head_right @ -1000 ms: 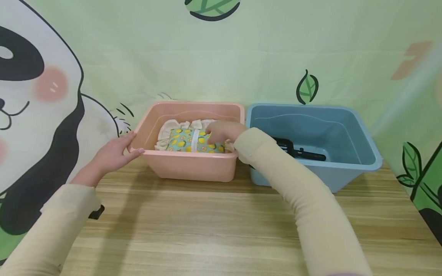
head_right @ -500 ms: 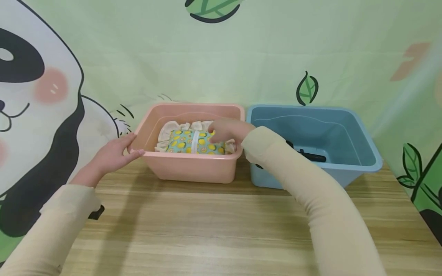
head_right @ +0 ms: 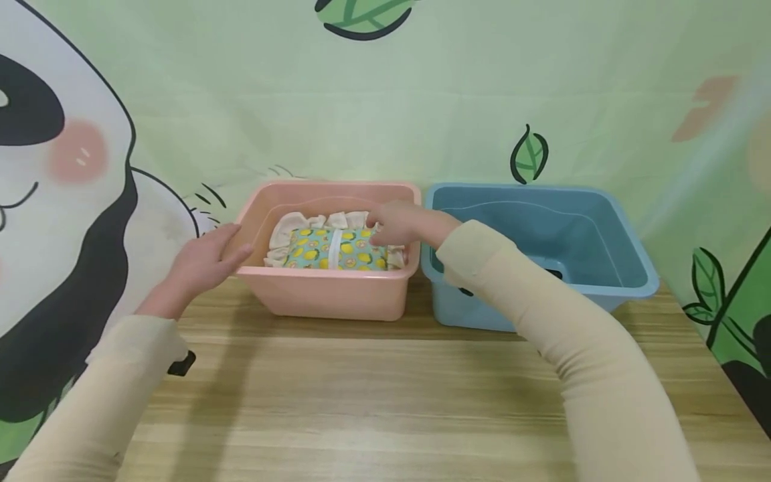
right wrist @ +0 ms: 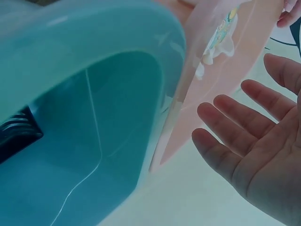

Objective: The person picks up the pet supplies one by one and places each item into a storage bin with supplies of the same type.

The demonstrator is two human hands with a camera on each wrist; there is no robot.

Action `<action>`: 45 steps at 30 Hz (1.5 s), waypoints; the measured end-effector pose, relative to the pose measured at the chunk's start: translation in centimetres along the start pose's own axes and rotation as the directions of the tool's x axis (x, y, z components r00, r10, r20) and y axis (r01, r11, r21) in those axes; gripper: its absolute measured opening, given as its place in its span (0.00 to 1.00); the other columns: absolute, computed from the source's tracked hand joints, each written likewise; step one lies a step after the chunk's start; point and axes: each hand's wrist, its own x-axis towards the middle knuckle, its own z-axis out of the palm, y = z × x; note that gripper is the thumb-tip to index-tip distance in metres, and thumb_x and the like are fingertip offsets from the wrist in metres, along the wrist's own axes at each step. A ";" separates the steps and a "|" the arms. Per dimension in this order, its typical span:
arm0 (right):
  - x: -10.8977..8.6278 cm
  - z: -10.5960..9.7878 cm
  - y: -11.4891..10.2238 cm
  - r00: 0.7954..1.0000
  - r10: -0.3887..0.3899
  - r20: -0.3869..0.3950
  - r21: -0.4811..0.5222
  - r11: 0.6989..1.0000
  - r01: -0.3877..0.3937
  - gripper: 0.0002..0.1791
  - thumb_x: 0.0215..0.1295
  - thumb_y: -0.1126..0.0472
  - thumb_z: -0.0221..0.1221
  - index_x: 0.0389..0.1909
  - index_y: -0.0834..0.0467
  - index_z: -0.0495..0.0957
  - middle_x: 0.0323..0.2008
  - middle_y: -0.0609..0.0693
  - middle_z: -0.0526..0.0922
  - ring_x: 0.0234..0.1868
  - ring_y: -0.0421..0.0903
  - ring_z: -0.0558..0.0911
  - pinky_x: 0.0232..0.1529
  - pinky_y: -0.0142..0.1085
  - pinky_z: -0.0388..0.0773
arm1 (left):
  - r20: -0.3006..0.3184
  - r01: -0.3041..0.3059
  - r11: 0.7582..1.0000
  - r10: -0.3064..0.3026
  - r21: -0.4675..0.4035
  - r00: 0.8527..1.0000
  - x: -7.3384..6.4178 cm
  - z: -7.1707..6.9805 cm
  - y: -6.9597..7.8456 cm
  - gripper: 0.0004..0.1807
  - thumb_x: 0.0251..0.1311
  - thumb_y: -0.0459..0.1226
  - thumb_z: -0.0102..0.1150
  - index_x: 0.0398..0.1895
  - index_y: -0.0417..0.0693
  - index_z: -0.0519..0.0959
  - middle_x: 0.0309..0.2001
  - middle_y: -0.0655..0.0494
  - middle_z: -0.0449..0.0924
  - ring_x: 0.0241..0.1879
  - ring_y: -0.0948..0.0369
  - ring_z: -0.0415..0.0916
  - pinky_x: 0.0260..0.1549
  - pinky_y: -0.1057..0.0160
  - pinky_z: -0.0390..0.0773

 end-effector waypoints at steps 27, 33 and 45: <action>-6.2 -0.8 5.2 0.955 0.000 -0.297 0.027 1.000 0.009 0.22 0.62 0.55 0.50 0.55 0.60 0.69 0.53 0.57 0.74 0.54 0.52 0.73 0.53 0.48 0.70 | -0.010 0.096 0.988 -0.095 0.124 0.995 0.7 -1.6 0.1 0.43 0.60 0.62 0.27 0.66 0.35 0.48 0.66 0.37 0.48 0.65 0.41 0.46 0.58 0.38 0.47; -7.3 -0.8 6.6 0.954 0.029 -0.297 0.052 0.999 -0.014 0.22 0.63 0.55 0.50 0.56 0.60 0.68 0.55 0.58 0.72 0.56 0.54 0.71 0.54 0.49 0.68 | 0.001 0.103 0.989 -0.104 0.103 0.995 0.7 -1.7 0.3 0.43 0.61 0.61 0.29 0.66 0.35 0.47 0.66 0.36 0.48 0.64 0.40 0.46 0.59 0.37 0.46; -9.7 -1.1 9.5 0.944 0.081 -0.321 0.062 0.996 -0.065 0.23 0.63 0.54 0.49 0.57 0.60 0.67 0.56 0.58 0.70 0.56 0.56 0.69 0.55 0.51 0.66 | -0.015 0.104 0.989 -0.103 0.104 0.995 0.9 -1.7 0.2 0.42 0.61 0.61 0.28 0.66 0.35 0.49 0.65 0.36 0.50 0.64 0.41 0.48 0.57 0.37 0.49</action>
